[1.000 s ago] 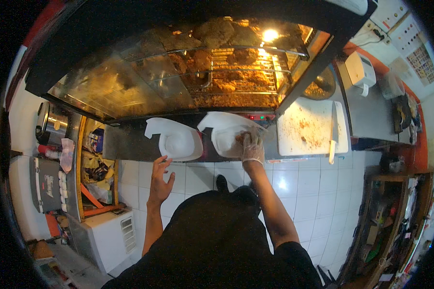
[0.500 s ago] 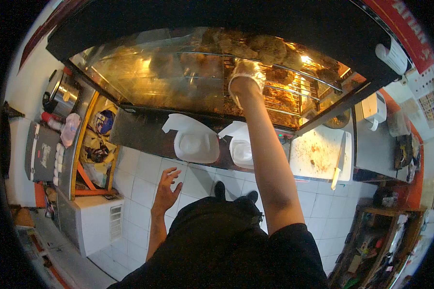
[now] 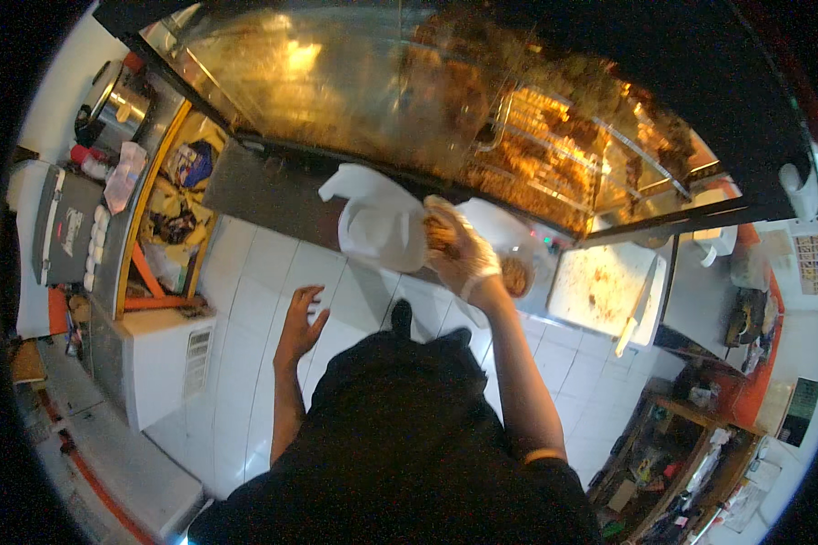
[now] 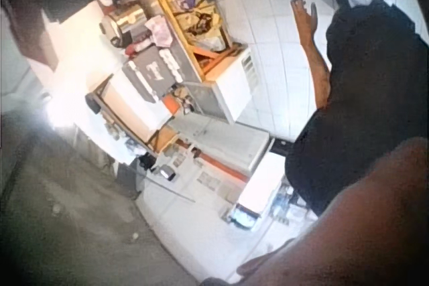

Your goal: The person assembles a meal by placing a bun into a white styrofoam container, adding a piece of fried chicken, and including a small packet of sauce. They then add a portion of scrambled eggs to the container before closing the lid.

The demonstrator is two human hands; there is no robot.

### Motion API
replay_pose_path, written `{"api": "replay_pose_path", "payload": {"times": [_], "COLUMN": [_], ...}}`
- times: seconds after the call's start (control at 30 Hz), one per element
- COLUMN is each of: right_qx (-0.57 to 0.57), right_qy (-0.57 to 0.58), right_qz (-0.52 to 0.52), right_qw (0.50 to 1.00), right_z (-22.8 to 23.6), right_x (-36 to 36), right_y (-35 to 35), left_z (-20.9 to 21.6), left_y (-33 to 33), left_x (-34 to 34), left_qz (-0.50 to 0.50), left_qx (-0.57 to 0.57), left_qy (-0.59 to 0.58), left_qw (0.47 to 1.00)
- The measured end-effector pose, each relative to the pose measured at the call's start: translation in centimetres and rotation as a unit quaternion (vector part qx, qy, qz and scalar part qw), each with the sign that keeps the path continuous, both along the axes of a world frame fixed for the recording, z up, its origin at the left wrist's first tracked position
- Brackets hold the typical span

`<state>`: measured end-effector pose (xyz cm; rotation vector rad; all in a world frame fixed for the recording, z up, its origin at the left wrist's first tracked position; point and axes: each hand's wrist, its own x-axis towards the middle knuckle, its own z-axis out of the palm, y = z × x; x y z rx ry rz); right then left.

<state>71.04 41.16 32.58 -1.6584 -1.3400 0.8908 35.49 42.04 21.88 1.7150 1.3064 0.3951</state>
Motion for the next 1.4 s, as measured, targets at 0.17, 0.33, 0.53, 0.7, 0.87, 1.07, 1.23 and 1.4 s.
{"api": "replay_pose_path", "payload": {"times": [0.17,0.33,0.53,0.7,0.87,1.07,1.23,1.4], "right_qx": [-0.043,0.113,-0.069,0.149,0.295,0.266,0.122,0.134], "right_qy": [-0.24,-0.268,0.351,0.441,0.41,0.372,0.11,-0.187], "right_qz": [0.091,0.013,-0.288,-0.566,-0.622,-0.647,-0.498,-0.424], "right_qw": [0.966,0.957,0.888,0.68,0.598,0.61,0.852,0.876], "right_z": [-10.8,-10.5,-9.2,-7.2,-5.2,-2.5,1.6,1.4], "right_x": [-4.3,-3.9,3.6,11.8,19.5,24.8,22.4,25.1], "right_y": [4.4,1.9,-10.8,-18.1,-26.0,-31.1,-32.5,-35.6], "left_z": [0.4,1.5,7.3,8.2,13.3,13.6,8.0,7.8], "left_y": [3.0,4.1,-2.6,-10.0,-16.2,-22.7,-20.7,-16.1], "left_x": [3.8,7.6,22.2,35.5,43.9,53.5,64.2,63.7], "left_qz": [-0.072,-0.192,-0.396,-0.413,-0.5,-0.46,-0.306,-0.261], "left_qx": [0.039,0.067,-0.078,0.091,0.153,0.23,0.221,0.147], "left_qy": [0.029,0.044,-0.224,-0.264,-0.308,-0.253,-0.273,-0.233], "left_qw": [0.996,0.978,0.887,0.867,0.795,0.82,0.885,0.925]}}
